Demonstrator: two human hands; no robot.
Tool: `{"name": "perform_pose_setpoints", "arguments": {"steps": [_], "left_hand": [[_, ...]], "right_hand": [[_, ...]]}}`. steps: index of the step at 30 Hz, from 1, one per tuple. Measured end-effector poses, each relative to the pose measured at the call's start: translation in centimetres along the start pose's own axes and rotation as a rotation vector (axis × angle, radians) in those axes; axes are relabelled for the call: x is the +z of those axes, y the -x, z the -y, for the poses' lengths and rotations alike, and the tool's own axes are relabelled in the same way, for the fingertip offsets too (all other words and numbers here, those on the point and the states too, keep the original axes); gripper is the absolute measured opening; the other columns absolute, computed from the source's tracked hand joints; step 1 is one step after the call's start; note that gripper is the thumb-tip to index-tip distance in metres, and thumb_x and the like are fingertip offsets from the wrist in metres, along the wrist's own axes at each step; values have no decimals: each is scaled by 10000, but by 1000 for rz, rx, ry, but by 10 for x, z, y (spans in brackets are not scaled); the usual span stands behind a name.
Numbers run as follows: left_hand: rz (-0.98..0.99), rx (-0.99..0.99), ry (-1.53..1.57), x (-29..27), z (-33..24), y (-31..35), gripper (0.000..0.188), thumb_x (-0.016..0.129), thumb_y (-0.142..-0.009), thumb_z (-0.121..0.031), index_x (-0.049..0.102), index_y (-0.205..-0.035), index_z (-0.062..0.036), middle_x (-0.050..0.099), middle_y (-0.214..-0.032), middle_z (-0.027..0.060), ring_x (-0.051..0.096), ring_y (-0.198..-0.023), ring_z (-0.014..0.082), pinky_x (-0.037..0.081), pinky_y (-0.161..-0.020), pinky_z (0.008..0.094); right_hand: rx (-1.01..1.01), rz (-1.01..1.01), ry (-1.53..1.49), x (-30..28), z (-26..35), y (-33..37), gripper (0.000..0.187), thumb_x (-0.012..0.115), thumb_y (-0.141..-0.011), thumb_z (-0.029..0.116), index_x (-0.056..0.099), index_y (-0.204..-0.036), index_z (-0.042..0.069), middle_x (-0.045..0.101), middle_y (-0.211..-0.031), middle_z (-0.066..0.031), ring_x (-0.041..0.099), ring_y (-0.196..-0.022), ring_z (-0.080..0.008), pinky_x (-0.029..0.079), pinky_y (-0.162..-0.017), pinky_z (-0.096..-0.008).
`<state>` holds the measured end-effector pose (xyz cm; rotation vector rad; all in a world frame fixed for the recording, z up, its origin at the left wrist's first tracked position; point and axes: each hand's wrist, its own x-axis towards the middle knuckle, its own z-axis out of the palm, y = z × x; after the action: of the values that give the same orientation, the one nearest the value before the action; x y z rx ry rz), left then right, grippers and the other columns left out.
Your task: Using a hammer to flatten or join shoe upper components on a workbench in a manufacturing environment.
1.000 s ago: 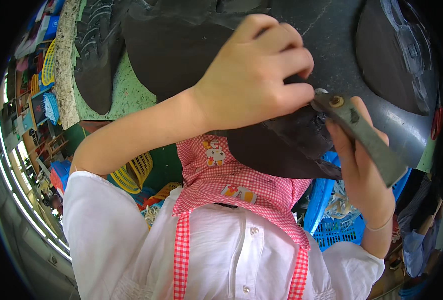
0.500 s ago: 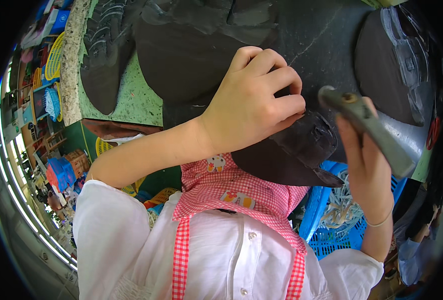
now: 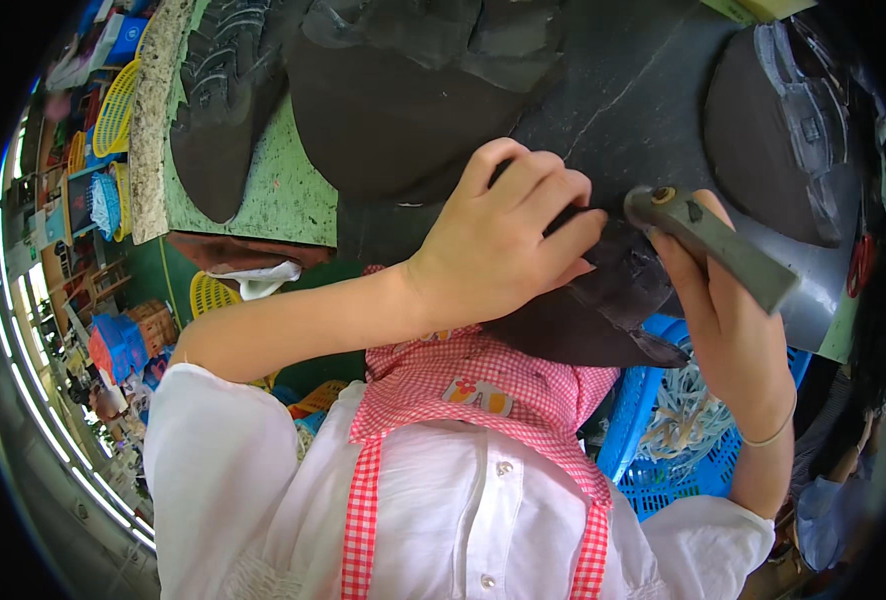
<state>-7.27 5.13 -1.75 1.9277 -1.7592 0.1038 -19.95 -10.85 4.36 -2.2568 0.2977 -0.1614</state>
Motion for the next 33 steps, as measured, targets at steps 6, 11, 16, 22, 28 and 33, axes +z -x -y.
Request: {"name": "perform_pose_setpoints", "arguments": {"steps": [6,11,16,22,28,33], "left_hand": [[74,-161,98,-11,0,-5,490,776,-609,-220,566,-1034,-97,497,-1047,53,467,-1015,294,334,-922,440],[126,-17,405,4,3,0,368,655,-619,1,557,-959,-100,606,-979,83,584,-913,284,454,-784,356],[-516,-418,413,-56,48,-10,304,567,-743,61,569,-1019,-64,603,-972,68,555,-751,118,454,-685,233],[-331,-145,-117,-73,89,-54,365,693,-748,-147,591,-1096,-104,594,-1088,91,522,-1052,283,400,-931,385],[-73,76,439,-11,10,-91,564,829,-627,-331,505,-995,-53,515,-989,108,515,-956,297,418,-854,366],[13,25,432,20,-16,-82,576,815,-619,-304,449,-994,-65,454,-951,113,509,-922,314,450,-804,378]], "right_hand": [[-77,-21,14,9,-5,9,92,571,-905,44,547,-962,-24,460,-674,-117,403,-523,-237,374,-504,-285],[505,-325,-434,-46,-34,-11,150,591,-912,157,597,-985,26,527,-635,5,388,-453,-9,265,-402,-176],[400,-635,300,-129,-124,-8,392,677,-829,354,646,-969,-11,690,-822,-88,600,-629,-116,471,-618,-258],[413,-572,127,-147,-167,-39,316,761,-771,216,538,-843,3,570,-794,-42,596,-678,-128,515,-619,-256],[447,-284,-557,-72,-52,-5,208,693,-803,37,501,-884,27,478,-787,2,562,-686,-91,558,-603,-261],[500,-261,-746,-46,-48,22,228,672,-806,-19,465,-894,16,487,-807,-19,561,-735,-101,580,-630,-282]]}}
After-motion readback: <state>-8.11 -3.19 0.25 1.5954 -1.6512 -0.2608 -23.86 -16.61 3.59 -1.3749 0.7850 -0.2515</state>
